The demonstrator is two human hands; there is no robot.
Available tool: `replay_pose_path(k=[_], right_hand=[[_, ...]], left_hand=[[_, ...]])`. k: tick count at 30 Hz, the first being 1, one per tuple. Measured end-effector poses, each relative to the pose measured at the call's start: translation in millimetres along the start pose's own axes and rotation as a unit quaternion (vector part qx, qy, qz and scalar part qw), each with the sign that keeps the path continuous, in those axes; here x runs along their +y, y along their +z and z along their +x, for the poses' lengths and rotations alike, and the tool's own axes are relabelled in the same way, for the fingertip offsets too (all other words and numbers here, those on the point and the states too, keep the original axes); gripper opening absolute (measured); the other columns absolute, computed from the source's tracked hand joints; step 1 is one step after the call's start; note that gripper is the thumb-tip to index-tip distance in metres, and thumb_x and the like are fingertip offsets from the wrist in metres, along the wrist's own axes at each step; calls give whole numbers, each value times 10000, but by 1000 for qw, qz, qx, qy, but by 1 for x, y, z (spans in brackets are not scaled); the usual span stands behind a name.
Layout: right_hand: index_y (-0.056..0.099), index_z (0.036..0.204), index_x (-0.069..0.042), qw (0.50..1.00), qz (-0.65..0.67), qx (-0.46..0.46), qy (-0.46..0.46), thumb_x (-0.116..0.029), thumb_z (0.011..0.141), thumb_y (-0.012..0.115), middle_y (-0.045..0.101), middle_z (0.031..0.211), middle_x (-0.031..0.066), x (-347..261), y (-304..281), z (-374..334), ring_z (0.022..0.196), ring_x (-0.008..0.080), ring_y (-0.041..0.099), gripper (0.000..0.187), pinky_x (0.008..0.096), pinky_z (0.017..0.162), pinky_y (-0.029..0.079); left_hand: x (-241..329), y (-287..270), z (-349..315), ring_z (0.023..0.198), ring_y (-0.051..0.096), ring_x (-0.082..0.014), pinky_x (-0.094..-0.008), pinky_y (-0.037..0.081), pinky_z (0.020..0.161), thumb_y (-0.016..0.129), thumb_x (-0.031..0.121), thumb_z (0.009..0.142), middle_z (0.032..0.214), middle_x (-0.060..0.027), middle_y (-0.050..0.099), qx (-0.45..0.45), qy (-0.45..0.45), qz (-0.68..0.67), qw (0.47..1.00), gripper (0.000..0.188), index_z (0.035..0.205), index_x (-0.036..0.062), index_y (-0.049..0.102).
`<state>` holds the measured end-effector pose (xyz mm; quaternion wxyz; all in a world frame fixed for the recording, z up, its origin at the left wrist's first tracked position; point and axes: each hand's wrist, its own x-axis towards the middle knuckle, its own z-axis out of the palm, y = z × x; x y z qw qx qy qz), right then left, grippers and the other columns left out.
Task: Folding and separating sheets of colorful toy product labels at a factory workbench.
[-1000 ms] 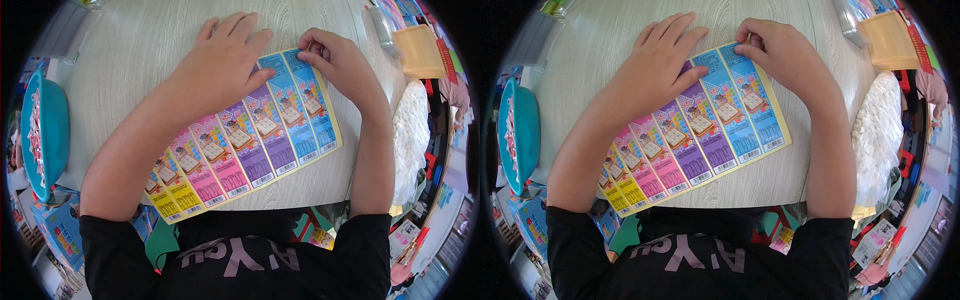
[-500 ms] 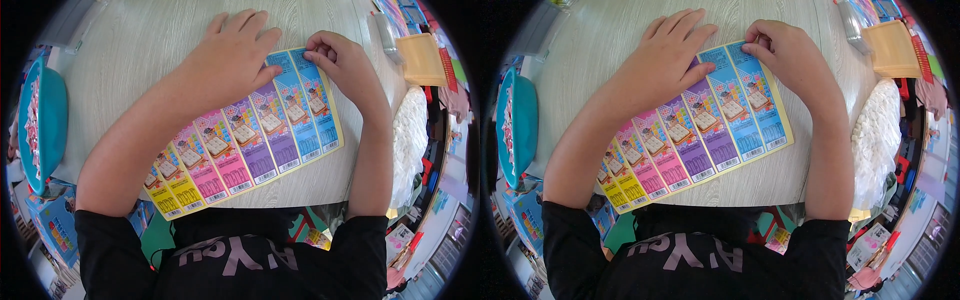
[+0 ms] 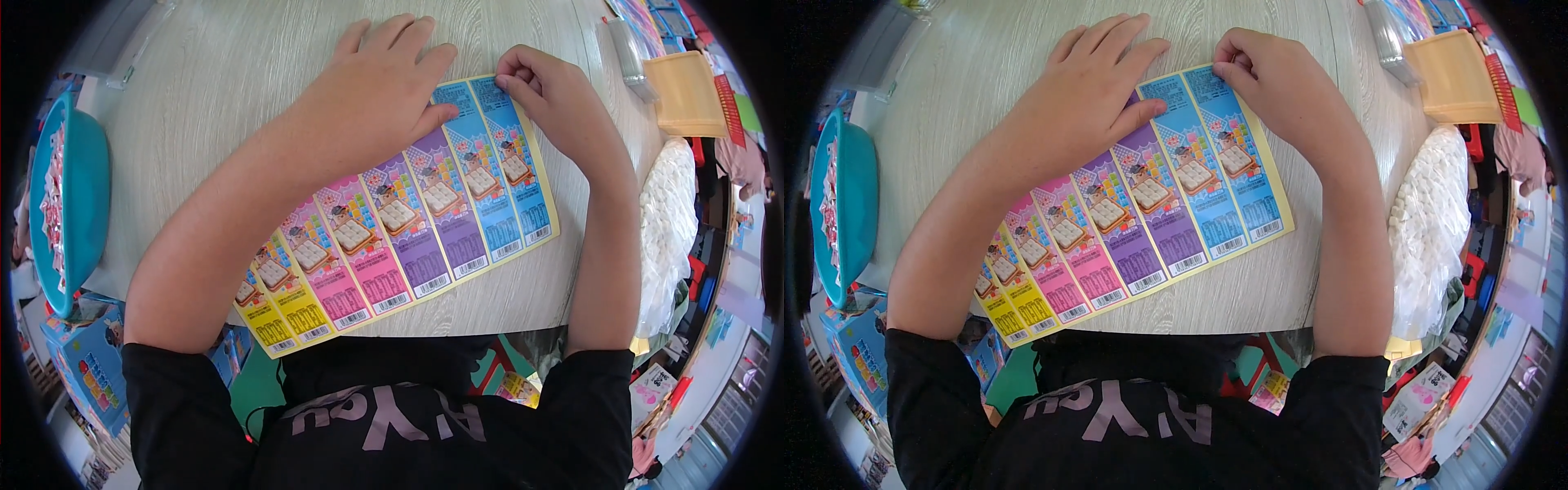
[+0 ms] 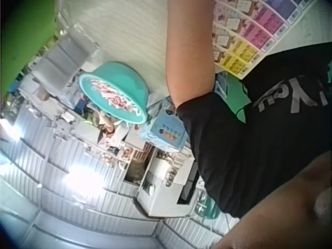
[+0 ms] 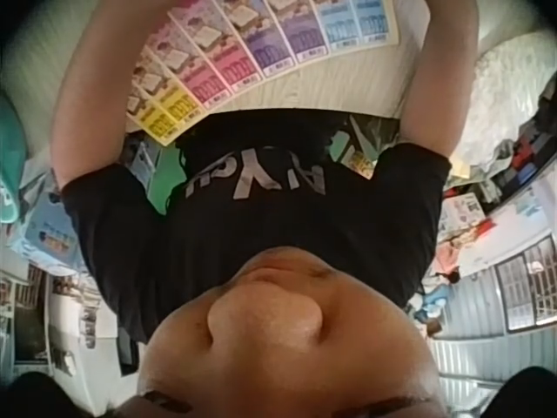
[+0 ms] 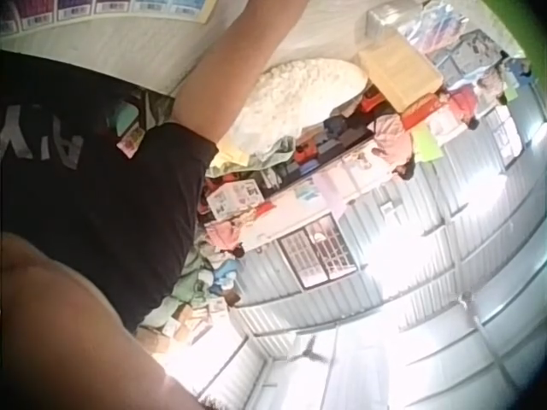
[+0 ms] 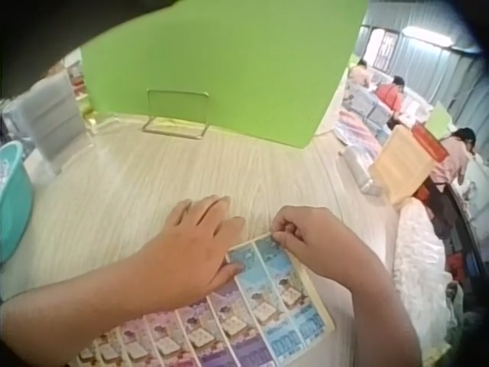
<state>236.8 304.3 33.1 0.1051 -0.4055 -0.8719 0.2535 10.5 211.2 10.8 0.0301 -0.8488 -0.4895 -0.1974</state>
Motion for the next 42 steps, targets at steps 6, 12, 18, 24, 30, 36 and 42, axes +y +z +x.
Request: replay_pose_path(k=[6,12,18,24,30,36,42], right_hand=[[602,984,11,999,-23,8,-21,-119,971,626,598,757,75,-2,1,-1,695,158,550,132,316,668,476],[599,970,5,1000,-13,-9,-6,-126,975,629,571,749,40,1,-2,1,702,121,515,135,293,653,452],[605,960,-8,999,9,-36,4,-136,973,635,557,748,9,2,-2,1,706,91,493,133,270,639,432],[618,986,-16,999,37,7,-14,-136,969,652,542,756,-8,4,2,-3,704,78,479,125,259,629,421],[661,1028,10,999,42,13,-1,-120,919,678,651,766,101,-4,-2,-8,683,182,605,170,323,643,488],[700,1075,-4,999,-2,41,-15,-116,905,705,689,821,127,-6,-1,-9,726,216,652,205,339,697,526],[720,1069,0,998,6,54,-7,-115,900,714,700,840,136,-5,0,-9,744,234,665,205,348,723,538]], left_hand=[[0,-1,0,1283,479,-412,-521,389,1067,696,354,902,1319,-286,517,4,-4,10,1000,570,1279,-38,526],[1,-3,1,1252,505,-406,-495,411,1049,706,327,896,1301,-287,530,8,3,-7,1000,546,1253,-50,538],[-7,11,0,1263,492,-410,-504,407,1051,700,350,896,1307,-290,522,-1,5,-9,1000,564,1253,-55,536],[-3,22,1,1391,454,-341,-480,335,1167,622,274,982,1438,-181,524,-6,-12,-10,1000,460,1378,56,539],[-2,19,1,1348,507,-318,-453,393,1127,654,168,943,1414,-138,557,3,49,-38,998,375,1309,116,598],[-3,21,1,1340,512,-319,-457,399,1121,656,173,940,1414,-138,557,9,42,-42,998,354,1288,121,615],[-3,22,2,1334,517,-318,-457,403,1118,659,174,937,1411,-130,559,8,40,-44,998,351,1283,129,618]])
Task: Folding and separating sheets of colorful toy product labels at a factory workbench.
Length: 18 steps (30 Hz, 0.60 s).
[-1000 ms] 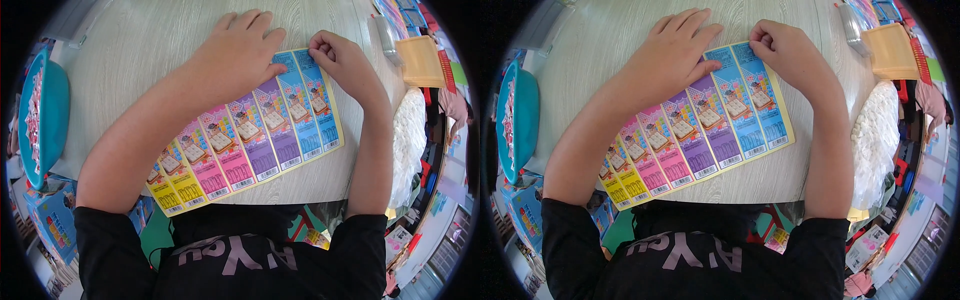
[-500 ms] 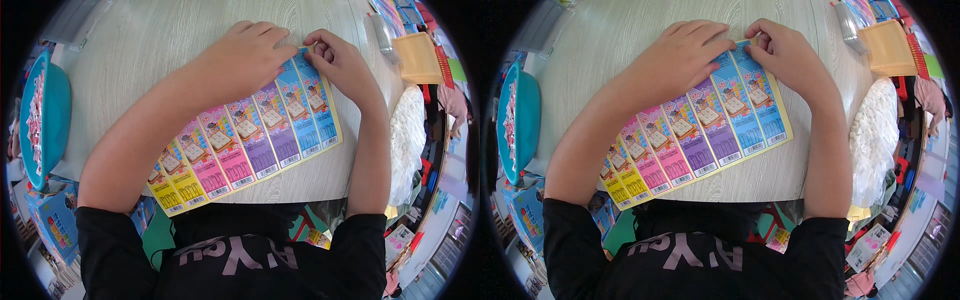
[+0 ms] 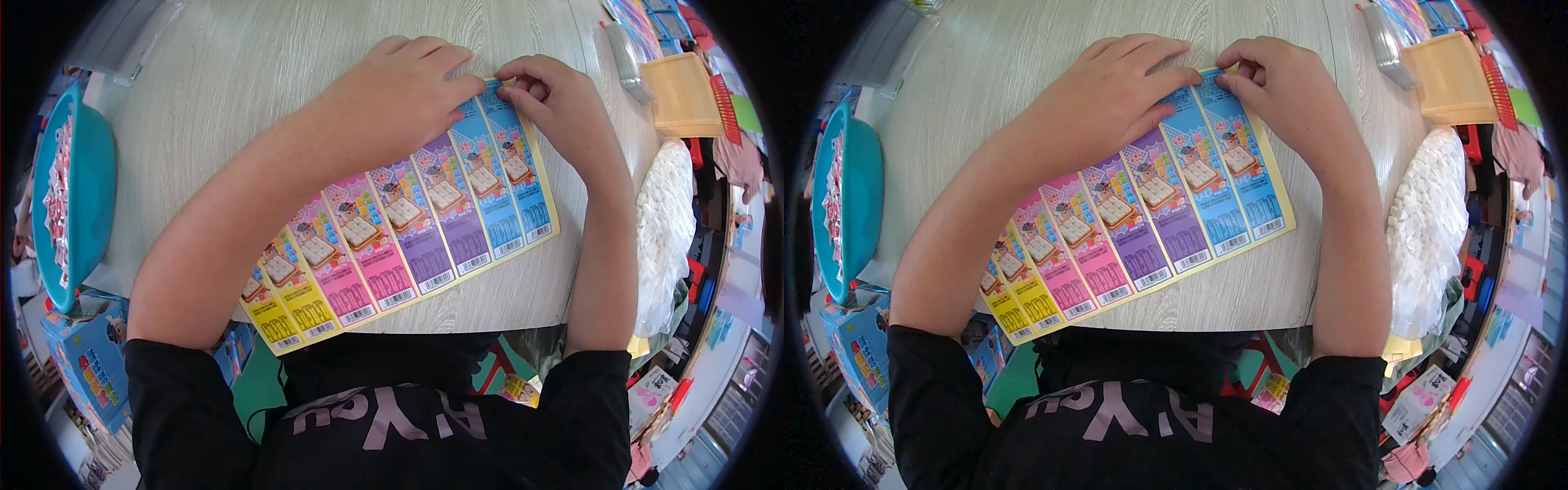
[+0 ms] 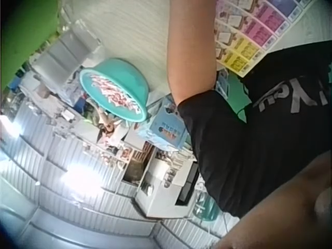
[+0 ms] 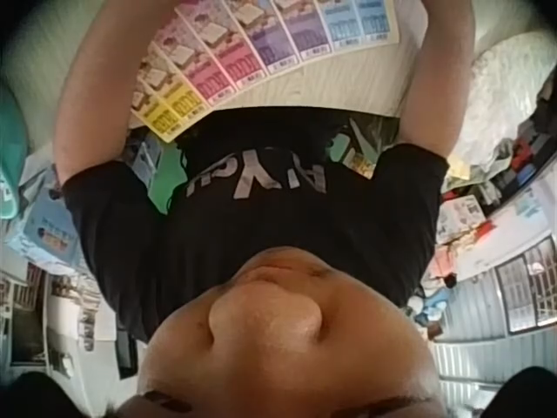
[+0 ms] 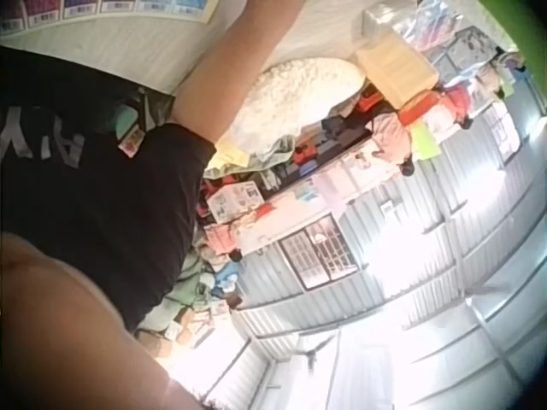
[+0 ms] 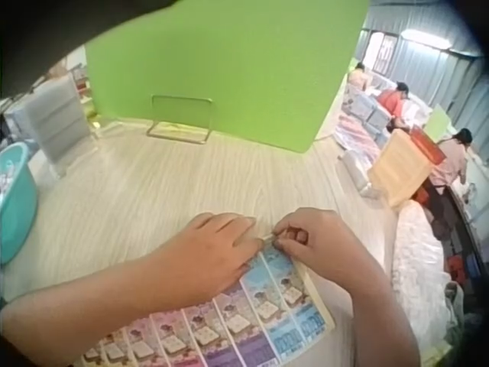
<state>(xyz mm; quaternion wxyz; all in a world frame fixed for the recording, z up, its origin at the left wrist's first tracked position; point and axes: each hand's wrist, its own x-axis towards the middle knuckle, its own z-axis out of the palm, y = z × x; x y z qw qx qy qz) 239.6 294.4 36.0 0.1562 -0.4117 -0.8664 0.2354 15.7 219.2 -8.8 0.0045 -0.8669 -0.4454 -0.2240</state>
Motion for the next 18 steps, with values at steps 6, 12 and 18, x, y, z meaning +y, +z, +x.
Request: replay_pose_path(k=[6,12,18], right_hand=[[721,1101,-7,1000,-9,5,-2,-116,916,723,686,850,57,3,2,0,755,125,605,215,281,710,513],[719,1081,4,1000,-11,-3,-10,-114,916,712,692,852,62,2,2,0,754,138,614,203,290,711,517],[696,1060,9,999,18,-32,14,-111,932,693,659,816,40,11,0,2,707,109,577,175,278,670,491]], left_hand=[[-3,6,0,1246,587,-285,-438,474,1027,691,229,924,1273,-110,649,67,38,43,996,290,1191,119,668],[-2,2,-1,1260,576,-303,-450,460,1046,700,219,916,1299,-119,628,54,31,35,997,306,1205,125,665],[1,-1,2,1360,495,-342,-468,380,1147,626,200,975,1447,-135,548,-12,3,14,1000,343,1314,149,622]])
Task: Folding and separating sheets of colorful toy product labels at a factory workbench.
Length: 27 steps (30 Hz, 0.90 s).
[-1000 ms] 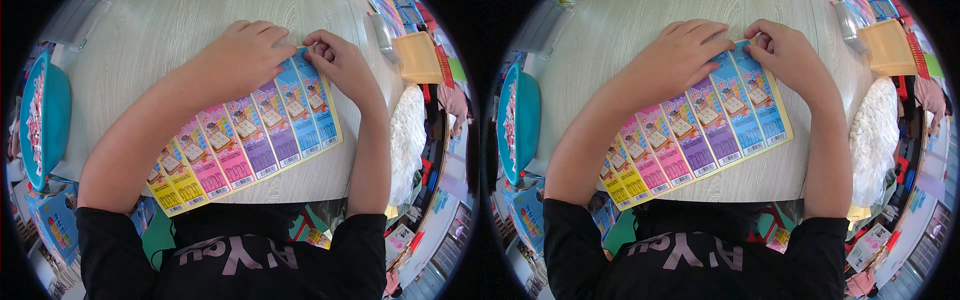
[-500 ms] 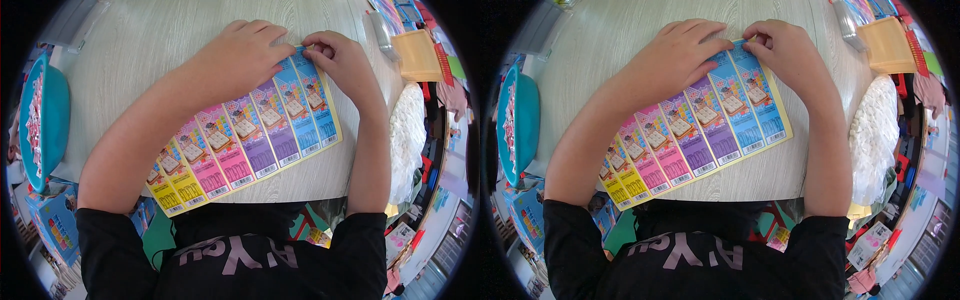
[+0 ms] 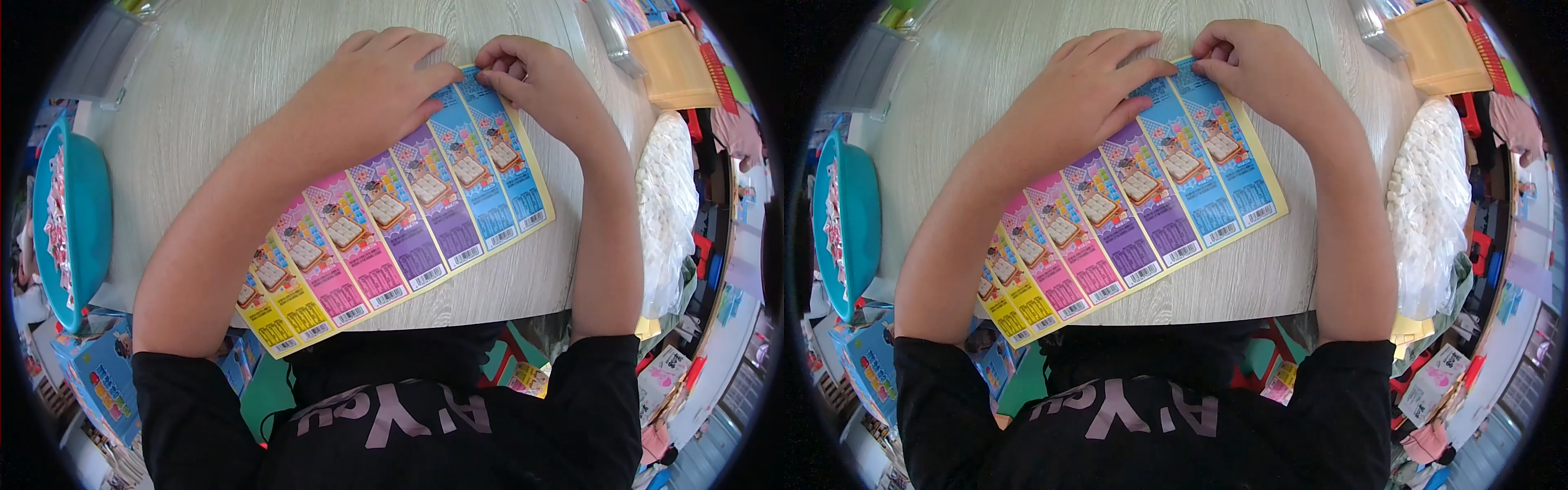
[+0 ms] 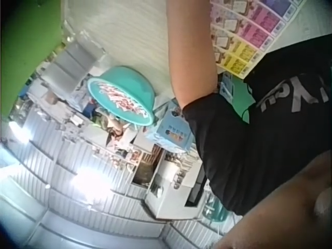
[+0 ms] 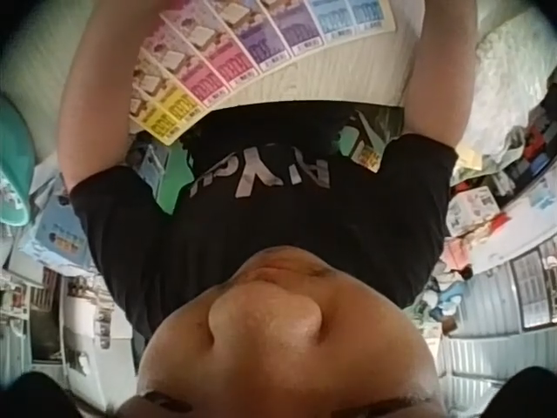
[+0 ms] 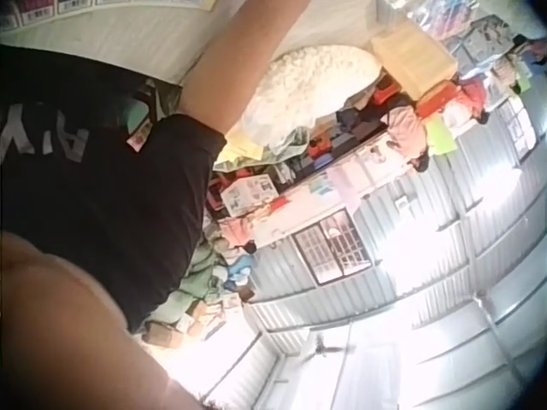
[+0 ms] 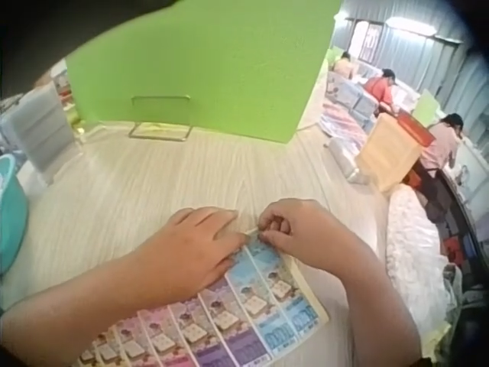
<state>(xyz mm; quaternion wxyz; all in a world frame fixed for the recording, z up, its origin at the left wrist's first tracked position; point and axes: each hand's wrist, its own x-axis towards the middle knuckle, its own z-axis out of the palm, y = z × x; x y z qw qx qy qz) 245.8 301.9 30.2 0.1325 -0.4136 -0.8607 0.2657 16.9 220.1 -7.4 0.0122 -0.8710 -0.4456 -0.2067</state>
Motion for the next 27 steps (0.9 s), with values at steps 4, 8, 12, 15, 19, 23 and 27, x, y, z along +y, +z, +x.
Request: replay_pose_path(k=[4,8,12,15,19,23,27], right_hand=[[672,1041,4,998,26,-52,28,-105,947,676,630,801,15,0,-6,5,696,85,543,144,265,638,460],[664,1021,6,998,-2,-51,25,-117,952,669,620,793,17,-4,-4,5,714,86,547,141,272,645,461],[664,1025,6,999,-9,-36,10,-132,948,673,625,789,34,-4,-1,3,725,101,558,159,286,661,471],[664,1035,8,999,-36,-34,19,-139,943,674,630,787,52,-7,0,2,725,121,569,173,296,674,479],[672,1034,17,999,-17,-20,19,-123,937,667,652,804,72,-8,0,1,723,147,588,170,307,684,490],[675,1021,30,999,-35,16,-8,-104,919,668,686,818,123,-9,3,-3,716,200,631,168,335,687,504],[675,1023,33,999,-37,24,-11,-105,913,670,694,820,147,-8,3,-2,721,227,652,177,348,684,510]], left_hand=[[1,-1,-1,1377,483,-340,-469,371,1157,628,191,975,1464,-135,541,-4,-6,11,1000,337,1309,149,624],[2,-2,-1,1392,472,-339,-469,363,1165,628,178,976,1480,-134,533,-14,-12,8,1000,333,1308,150,626],[0,4,0,1273,561,-288,-445,451,1040,670,235,940,1301,-104,618,55,20,35,998,285,1207,136,682],[1,1,0,1273,560,-287,-448,450,1042,670,237,939,1303,-104,617,53,18,32,998,289,1210,139,681],[3,-4,1,1391,473,-342,-473,361,1165,629,161,975,1483,-127,533,-20,-20,6,1000,326,1301,155,633],[1,0,1,1271,563,-295,-452,439,1050,668,243,940,1312,-114,614,41,10,27,999,299,1222,143,680],[1,2,1,1272,564,-296,-453,434,1057,667,241,940,1315,-118,615,41,13,25,999,302,1225,141,679]])
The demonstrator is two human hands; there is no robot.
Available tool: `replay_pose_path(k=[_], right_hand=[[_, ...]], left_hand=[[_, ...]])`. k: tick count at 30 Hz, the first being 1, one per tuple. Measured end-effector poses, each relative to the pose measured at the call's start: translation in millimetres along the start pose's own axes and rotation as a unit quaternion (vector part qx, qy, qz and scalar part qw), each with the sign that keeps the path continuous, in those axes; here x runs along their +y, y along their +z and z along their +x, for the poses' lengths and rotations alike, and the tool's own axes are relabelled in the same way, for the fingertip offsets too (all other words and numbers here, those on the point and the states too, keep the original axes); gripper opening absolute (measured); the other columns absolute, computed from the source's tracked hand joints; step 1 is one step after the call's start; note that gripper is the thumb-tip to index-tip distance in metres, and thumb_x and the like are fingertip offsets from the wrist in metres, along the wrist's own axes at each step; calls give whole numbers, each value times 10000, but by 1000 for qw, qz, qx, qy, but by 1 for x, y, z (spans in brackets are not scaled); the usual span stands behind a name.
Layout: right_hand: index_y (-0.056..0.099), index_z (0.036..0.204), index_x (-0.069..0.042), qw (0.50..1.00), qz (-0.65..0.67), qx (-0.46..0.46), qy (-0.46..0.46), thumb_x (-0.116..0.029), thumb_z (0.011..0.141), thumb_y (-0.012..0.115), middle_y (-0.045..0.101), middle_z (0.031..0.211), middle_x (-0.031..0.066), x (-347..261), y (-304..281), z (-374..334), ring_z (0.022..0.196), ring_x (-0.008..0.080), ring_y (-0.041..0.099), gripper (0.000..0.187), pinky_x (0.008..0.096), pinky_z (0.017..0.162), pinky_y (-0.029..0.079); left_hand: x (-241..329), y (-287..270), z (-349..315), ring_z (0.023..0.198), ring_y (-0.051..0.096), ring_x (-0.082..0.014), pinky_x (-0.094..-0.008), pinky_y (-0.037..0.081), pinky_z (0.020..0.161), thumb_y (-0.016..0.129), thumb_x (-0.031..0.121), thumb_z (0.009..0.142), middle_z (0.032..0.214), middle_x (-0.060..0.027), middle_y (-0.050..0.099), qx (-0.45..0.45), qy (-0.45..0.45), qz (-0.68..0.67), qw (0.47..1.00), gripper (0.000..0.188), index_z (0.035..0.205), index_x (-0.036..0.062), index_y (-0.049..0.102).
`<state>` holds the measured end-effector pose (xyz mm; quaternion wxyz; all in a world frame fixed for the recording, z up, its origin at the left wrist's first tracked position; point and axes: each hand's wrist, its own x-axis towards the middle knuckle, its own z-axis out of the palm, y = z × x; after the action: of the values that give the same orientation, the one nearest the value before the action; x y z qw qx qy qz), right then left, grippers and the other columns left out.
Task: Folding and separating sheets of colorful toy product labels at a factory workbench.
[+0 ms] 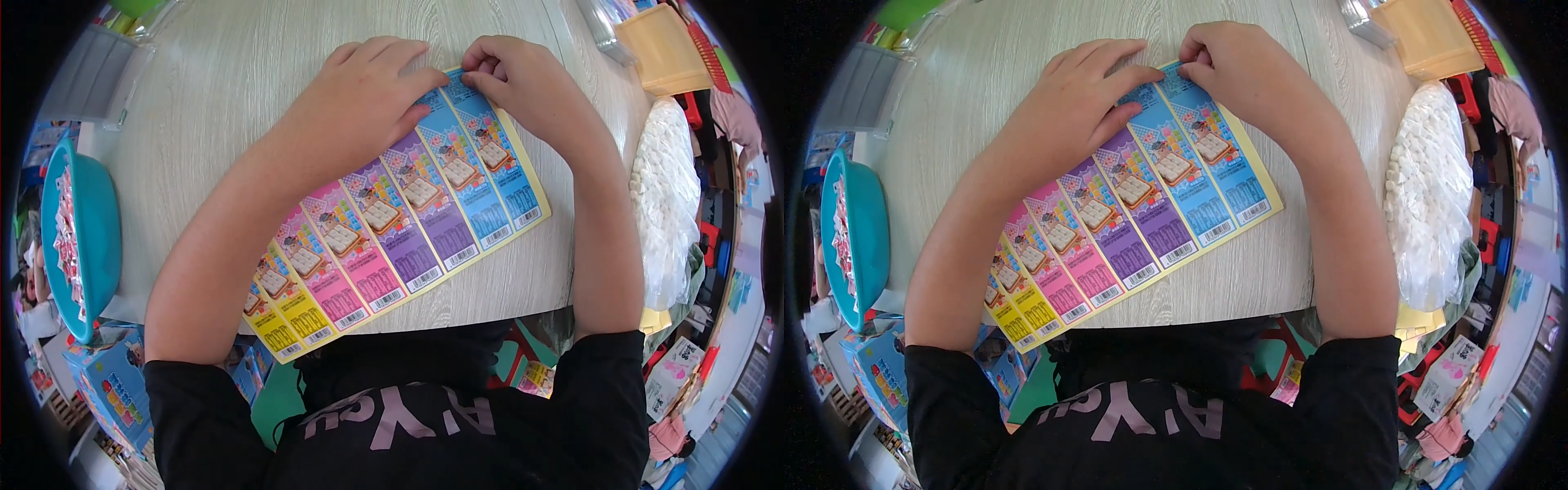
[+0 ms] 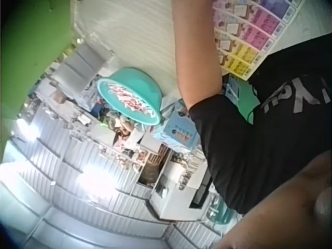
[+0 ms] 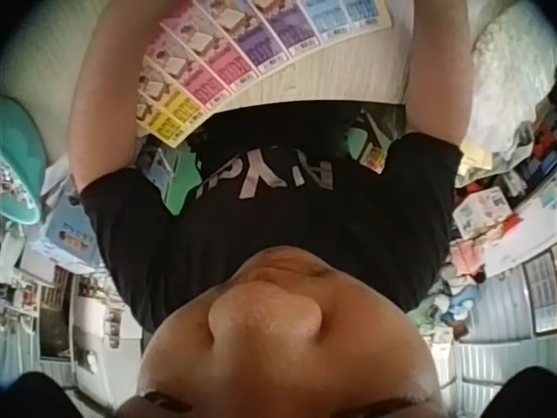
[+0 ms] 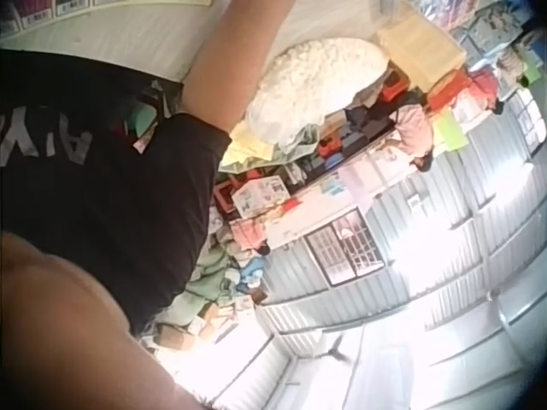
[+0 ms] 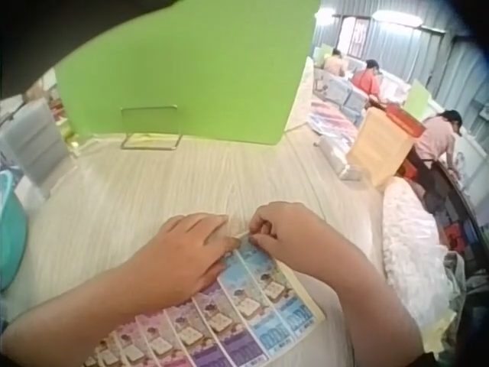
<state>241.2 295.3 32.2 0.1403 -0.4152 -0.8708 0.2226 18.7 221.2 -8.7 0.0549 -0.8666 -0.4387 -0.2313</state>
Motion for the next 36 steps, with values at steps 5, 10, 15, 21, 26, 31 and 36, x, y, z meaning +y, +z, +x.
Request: replay_pose_path(k=[5,10,15,21,26,31,36], right_hand=[[676,1022,34,1000,-10,-22,6,-127,920,670,694,818,147,-1,-2,3,717,232,647,190,353,687,512],[676,1015,29,1000,-20,-15,0,-130,928,666,693,824,146,0,0,4,730,232,649,182,354,693,511],[677,1023,21,998,-47,-30,2,-137,941,657,696,842,138,-3,-1,6,743,232,651,178,359,699,513],[676,1032,28,998,-19,-54,34,-136,954,644,688,837,118,-3,-2,7,737,204,639,185,347,701,517],[658,985,16,997,25,-71,2,-110,951,615,647,803,84,8,-2,11,742,164,601,137,326,698,498],[624,942,-4,992,17,-124,13,-105,937,611,597,768,58,8,-7,14,717,152,554,103,311,679,473],[621,988,-5,994,62,-88,4,-135,941,632,605,813,69,19,-1,7,755,152,561,139,318,700,483]], left_hand=[[0,-1,0,1284,560,-298,-457,429,1063,670,236,941,1332,-127,612,1,0,1,1000,299,1224,137,678],[3,-6,1,1374,482,-347,-469,370,1151,631,165,967,1470,-130,535,-52,-27,-18,998,337,1303,144,625],[3,-6,0,1368,485,-351,-471,374,1147,627,160,967,1467,-130,535,-52,-24,-15,998,341,1307,143,618],[2,-4,0,1370,483,-351,-473,372,1148,624,152,965,1465,-133,533,-53,-22,-13,998,345,1309,141,612],[1,-3,2,1298,544,-303,-460,419,1076,675,217,934,1345,-123,602,-11,-2,7,1000,310,1232,133,660],[2,-3,3,1300,541,-306,-461,417,1078,670,216,935,1351,-127,600,-14,-5,-2,1000,320,1245,134,658],[1,-5,4,1306,536,-309,-467,415,1078,670,218,935,1356,-128,597,-18,1,-3,1000,332,1257,137,655]])
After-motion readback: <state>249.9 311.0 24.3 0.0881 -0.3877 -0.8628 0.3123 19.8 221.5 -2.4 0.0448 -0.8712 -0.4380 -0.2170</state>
